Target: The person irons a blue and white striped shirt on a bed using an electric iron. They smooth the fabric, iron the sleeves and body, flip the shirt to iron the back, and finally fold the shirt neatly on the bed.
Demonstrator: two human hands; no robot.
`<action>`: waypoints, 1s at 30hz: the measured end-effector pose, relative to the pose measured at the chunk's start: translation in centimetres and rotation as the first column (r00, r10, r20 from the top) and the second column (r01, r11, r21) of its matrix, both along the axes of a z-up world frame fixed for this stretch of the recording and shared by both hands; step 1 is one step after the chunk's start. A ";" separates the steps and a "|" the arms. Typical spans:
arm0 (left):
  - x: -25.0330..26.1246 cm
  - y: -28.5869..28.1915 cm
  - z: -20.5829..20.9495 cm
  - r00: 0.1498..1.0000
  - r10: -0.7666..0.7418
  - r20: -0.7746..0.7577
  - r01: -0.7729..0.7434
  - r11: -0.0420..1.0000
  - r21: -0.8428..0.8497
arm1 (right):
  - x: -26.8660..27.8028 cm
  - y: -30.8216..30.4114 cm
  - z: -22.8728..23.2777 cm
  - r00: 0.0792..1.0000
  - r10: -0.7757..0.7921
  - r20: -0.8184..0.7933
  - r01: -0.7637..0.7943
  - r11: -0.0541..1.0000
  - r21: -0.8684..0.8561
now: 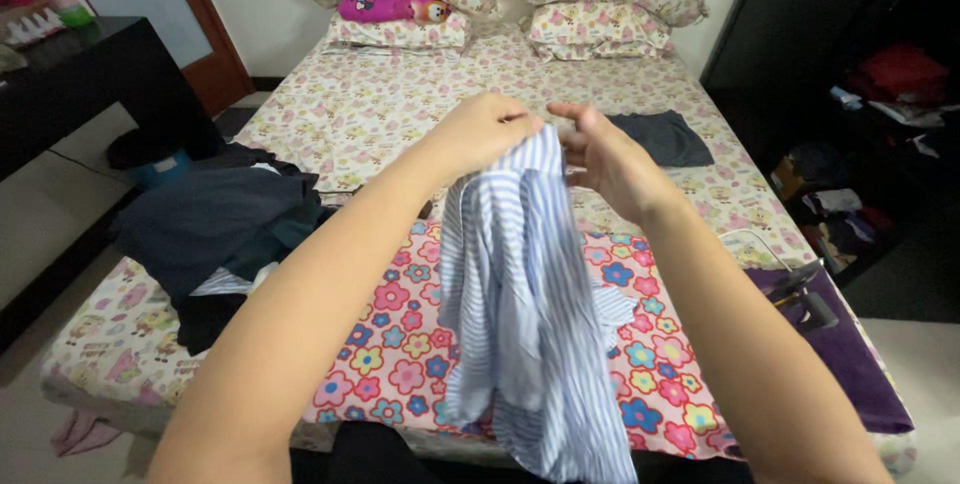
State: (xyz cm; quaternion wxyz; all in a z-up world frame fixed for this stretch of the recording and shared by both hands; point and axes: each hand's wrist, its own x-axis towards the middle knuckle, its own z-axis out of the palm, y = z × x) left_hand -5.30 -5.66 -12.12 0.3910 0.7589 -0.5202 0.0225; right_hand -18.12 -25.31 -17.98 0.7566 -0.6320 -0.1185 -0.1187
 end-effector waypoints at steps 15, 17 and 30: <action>6.6 1.1 -2.7 0.871 0.010 -0.492 -0.179 0.938 -0.298 | 0.8 9.0 -21.3 0.892 -0.350 0.286 0.451 0.729 -0.515; 7.3 1.7 -3.0 0.847 -0.043 -0.529 -0.162 0.929 -0.334 | 1.9 10.7 -25.5 0.846 -0.456 0.276 0.530 0.661 -0.532; 12.1 5.1 -14.7 0.841 0.194 -0.505 -0.341 0.915 -0.216 | 2.3 -10.5 -26.0 0.425 -0.885 0.189 0.893 0.376 -0.246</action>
